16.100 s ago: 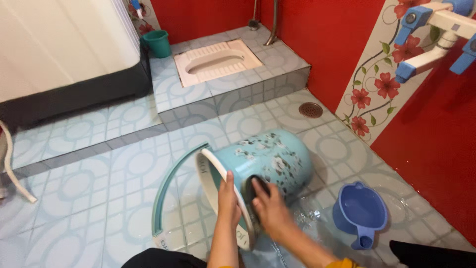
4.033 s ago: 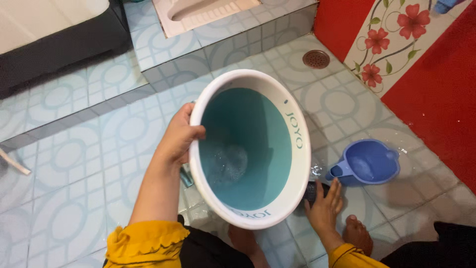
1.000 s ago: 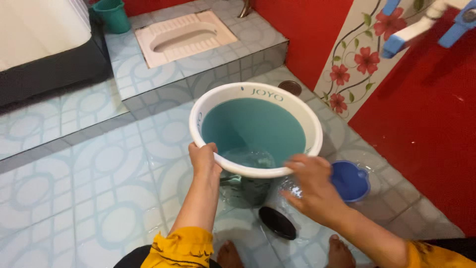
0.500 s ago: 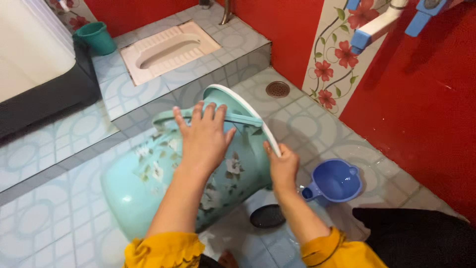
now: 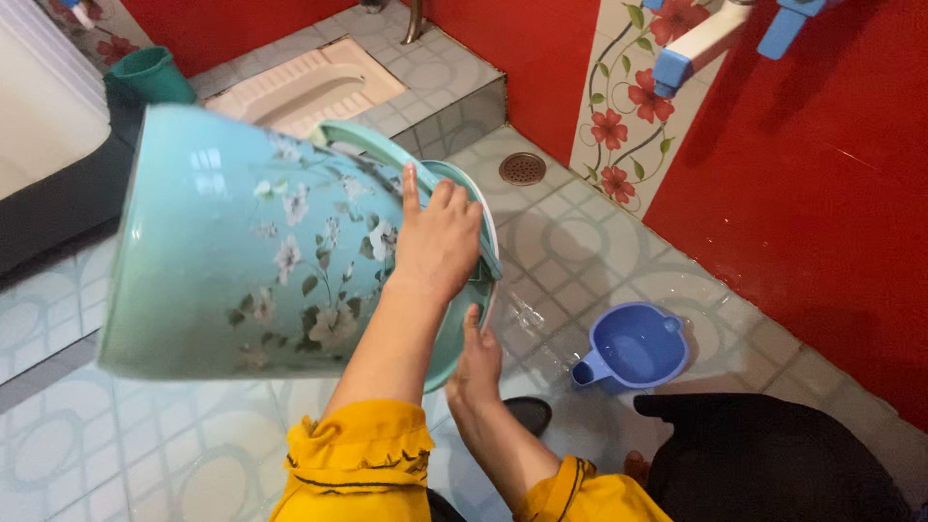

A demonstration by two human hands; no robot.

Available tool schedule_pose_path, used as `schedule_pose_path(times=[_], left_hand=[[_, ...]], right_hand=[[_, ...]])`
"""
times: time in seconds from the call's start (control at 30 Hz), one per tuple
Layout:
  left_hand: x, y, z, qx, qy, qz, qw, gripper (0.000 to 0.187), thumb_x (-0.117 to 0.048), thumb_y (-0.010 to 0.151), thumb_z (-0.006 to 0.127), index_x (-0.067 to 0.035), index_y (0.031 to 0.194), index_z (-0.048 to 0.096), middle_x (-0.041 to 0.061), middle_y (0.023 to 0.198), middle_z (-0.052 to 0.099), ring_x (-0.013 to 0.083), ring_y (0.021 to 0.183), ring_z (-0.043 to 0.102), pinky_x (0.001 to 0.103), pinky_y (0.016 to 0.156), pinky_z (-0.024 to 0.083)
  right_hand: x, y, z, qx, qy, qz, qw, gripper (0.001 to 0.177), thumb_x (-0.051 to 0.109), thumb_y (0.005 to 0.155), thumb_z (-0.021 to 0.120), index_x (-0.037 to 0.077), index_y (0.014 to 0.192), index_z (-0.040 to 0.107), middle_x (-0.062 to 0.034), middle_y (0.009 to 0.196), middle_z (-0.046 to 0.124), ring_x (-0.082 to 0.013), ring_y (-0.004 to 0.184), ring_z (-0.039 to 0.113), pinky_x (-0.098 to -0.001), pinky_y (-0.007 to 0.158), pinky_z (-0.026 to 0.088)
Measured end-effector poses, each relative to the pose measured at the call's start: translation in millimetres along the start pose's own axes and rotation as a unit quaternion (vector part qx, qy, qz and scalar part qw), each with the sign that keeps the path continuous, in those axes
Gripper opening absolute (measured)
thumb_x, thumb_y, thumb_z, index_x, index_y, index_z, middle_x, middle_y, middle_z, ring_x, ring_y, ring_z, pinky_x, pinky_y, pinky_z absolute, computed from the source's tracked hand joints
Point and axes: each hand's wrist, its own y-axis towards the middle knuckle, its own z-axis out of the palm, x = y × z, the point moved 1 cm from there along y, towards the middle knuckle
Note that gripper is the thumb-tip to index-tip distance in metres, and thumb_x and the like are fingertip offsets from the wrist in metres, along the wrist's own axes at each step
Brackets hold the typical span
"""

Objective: The person scrubs the exterior of a light blue bucket with a brush, then rinses it under a tap. They then scrub and rinse a small blue plastic jug using the same brush and water source.

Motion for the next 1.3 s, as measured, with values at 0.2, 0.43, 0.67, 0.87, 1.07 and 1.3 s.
schedule_pose_path(times=[0.2, 0.43, 0.67, 0.87, 1.07, 1.3], left_hand=[[1, 5, -39, 0.028, 0.020, -0.001, 0.999, 0.054, -0.041, 0.064, 0.075, -0.011, 0.108, 0.069, 0.007, 0.113, 0.065, 0.0259, 0.128, 0.052, 0.066, 0.119, 0.012], [67, -39, -60, 0.305, -0.262, -0.271, 0.874, 0.058, -0.062, 0.090, 0.064, -0.008, 0.113, 0.068, 0.009, 0.115, 0.070, 0.0283, 0.116, 0.062, 0.057, 0.112, 0.034], [54, -76, 110, 0.342, -0.559, -0.308, 0.690, 0.055, -0.046, 0.089, 0.068, -0.003, 0.123, 0.069, 0.009, 0.118, 0.074, 0.0206, 0.107, 0.064, 0.038, 0.098, 0.048], [33, -56, 203, 0.357, -0.577, -0.386, 0.625, 0.059, -0.045, 0.093, 0.068, 0.008, 0.119, 0.072, 0.013, 0.097, 0.074, 0.0273, 0.089, 0.067, 0.041, 0.084, 0.053], [11, -12, 220, 0.389, -0.420, -0.511, 0.642, 0.112, -0.017, 0.081, 0.081, 0.006, 0.154, -0.001, 0.019, 0.090, 0.074, 0.0266, 0.072, 0.073, 0.039, 0.065, 0.060], [-10, 14, 225, 0.447, -0.366, -0.460, 0.674, 0.121, -0.014, 0.081, 0.076, 0.009, 0.157, -0.015, 0.018, 0.083, 0.075, 0.0268, 0.068, 0.073, 0.036, 0.065, 0.059]], right_hand=[[59, -33, 26, 0.239, 0.032, 0.112, 0.964, 0.040, 0.021, 0.085, 0.072, 0.010, 0.122, 0.062, 0.0034, 0.109, 0.074, -0.0135, 0.101, 0.066, -0.0323, 0.089, 0.054], [133, -21, 34, 0.193, -0.515, -0.297, 0.781, 0.018, 0.013, 0.086, 0.075, 0.013, 0.104, 0.075, -0.0087, 0.087, 0.074, -0.0267, 0.080, 0.070, -0.0391, 0.072, 0.053], [172, -2, 19, 0.246, -0.651, -0.489, 0.526, 0.025, 0.009, 0.083, 0.065, 0.019, 0.101, 0.078, -0.0075, 0.089, 0.077, -0.0320, 0.080, 0.070, -0.0472, 0.072, 0.052], [183, 27, 8, 0.285, -0.770, -0.266, 0.505, 0.028, 0.018, 0.075, 0.074, 0.017, 0.103, 0.076, -0.0108, 0.094, 0.076, -0.0355, 0.090, 0.069, -0.0482, 0.079, 0.053], [324, 162, 26, 0.018, -0.666, -0.238, 0.706, 0.021, 0.027, 0.096, 0.060, 0.012, 0.105, 0.071, -0.0146, 0.094, 0.072, -0.0290, 0.087, 0.072, -0.0448, 0.080, 0.055], [478, 249, 47, -0.070, -0.299, -0.465, 0.831, 0.046, 0.010, 0.087, 0.072, 0.012, 0.122, 0.043, -0.0123, 0.124, 0.055, -0.0256, 0.109, 0.057, -0.0493, 0.090, 0.048]])
